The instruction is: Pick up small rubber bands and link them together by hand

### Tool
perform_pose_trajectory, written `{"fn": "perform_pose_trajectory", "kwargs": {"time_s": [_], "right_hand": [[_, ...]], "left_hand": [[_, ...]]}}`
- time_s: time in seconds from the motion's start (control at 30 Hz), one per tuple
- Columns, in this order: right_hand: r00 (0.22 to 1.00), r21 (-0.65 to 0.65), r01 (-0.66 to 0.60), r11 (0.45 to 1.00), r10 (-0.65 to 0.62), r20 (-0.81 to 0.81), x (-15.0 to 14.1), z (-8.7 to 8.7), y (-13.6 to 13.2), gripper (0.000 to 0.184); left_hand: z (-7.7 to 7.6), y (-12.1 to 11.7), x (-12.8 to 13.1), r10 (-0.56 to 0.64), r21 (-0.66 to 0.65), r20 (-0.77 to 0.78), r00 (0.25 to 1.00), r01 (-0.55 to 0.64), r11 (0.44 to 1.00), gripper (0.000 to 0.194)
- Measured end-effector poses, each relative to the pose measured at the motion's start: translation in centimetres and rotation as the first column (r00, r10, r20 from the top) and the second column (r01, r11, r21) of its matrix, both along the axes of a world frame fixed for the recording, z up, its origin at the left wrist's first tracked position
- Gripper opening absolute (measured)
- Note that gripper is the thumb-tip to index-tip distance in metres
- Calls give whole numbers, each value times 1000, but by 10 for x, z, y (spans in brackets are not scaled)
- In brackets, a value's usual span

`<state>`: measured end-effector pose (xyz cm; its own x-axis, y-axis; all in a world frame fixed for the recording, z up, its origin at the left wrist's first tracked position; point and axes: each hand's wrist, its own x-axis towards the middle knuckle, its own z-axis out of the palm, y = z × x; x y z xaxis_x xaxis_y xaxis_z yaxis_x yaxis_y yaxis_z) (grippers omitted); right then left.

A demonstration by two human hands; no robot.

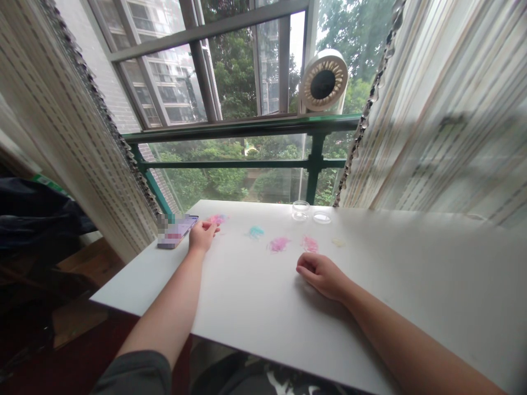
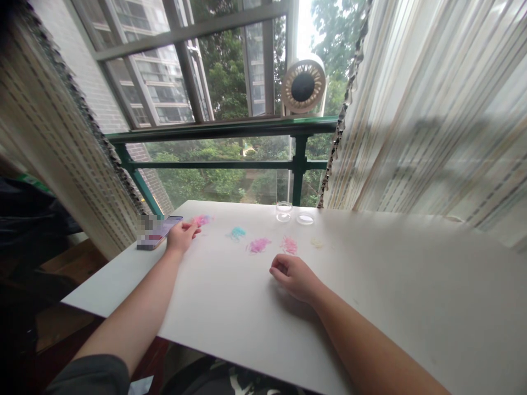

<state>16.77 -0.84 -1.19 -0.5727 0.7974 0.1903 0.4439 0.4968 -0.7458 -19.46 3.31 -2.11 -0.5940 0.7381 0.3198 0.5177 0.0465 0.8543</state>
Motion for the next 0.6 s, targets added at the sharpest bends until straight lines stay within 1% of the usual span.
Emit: {"fn": "perform_pose_trajectory", "kwargs": {"time_s": [0.07,0.13,0.17,0.23,0.3,0.33,0.4,0.47,0.5,0.53,0.57,0.6], "right_hand": [[1000,2,3,1000,-3,-2,0,0,0,13],[1000,2,4,1000,-4,-9,0,1,0,12],[1000,1,2,1000,-2,-12,0,1,0,12],[1000,-1,-4,1000,4,-19,-1,0,0,11],[999,-8,-10,1000,10,-33,-1,-1,0,10],[999,-15,-12,1000,11,-45,-1,-2,1,8],[997,-33,-12,999,9,-83,-1,-3,2,7],[992,-48,-14,999,8,-127,-1,-4,3,12],[989,-52,-14,999,6,-147,0,-4,4,15],[986,-53,-11,999,2,-166,0,-4,5,16],[983,-51,-4,999,-5,-183,1,-4,6,17],[980,-47,6,999,-16,-198,2,-3,7,16]], "left_hand": [[3,-1,3,-23,17,-6,1000,23,1000,22],[6,-3,11,-75,38,-30,997,76,996,23],[9,-6,18,-117,48,-50,992,120,992,23],[14,-12,39,-255,56,-111,961,262,964,26],[20,-21,67,-405,2,-182,896,413,911,26],[24,-26,83,-496,-42,-227,838,500,865,26],[32,-34,113,-634,-121,-306,710,632,766,23],[40,-39,141,-725,-211,-347,594,704,678,19],[43,-40,152,-756,-248,-354,550,724,643,18],[46,-40,162,-774,-271,-354,525,735,622,18],[47,-40,171,-783,-282,-346,517,739,612,19],[48,-40,177,-784,-283,-333,523,738,613,20]]}}
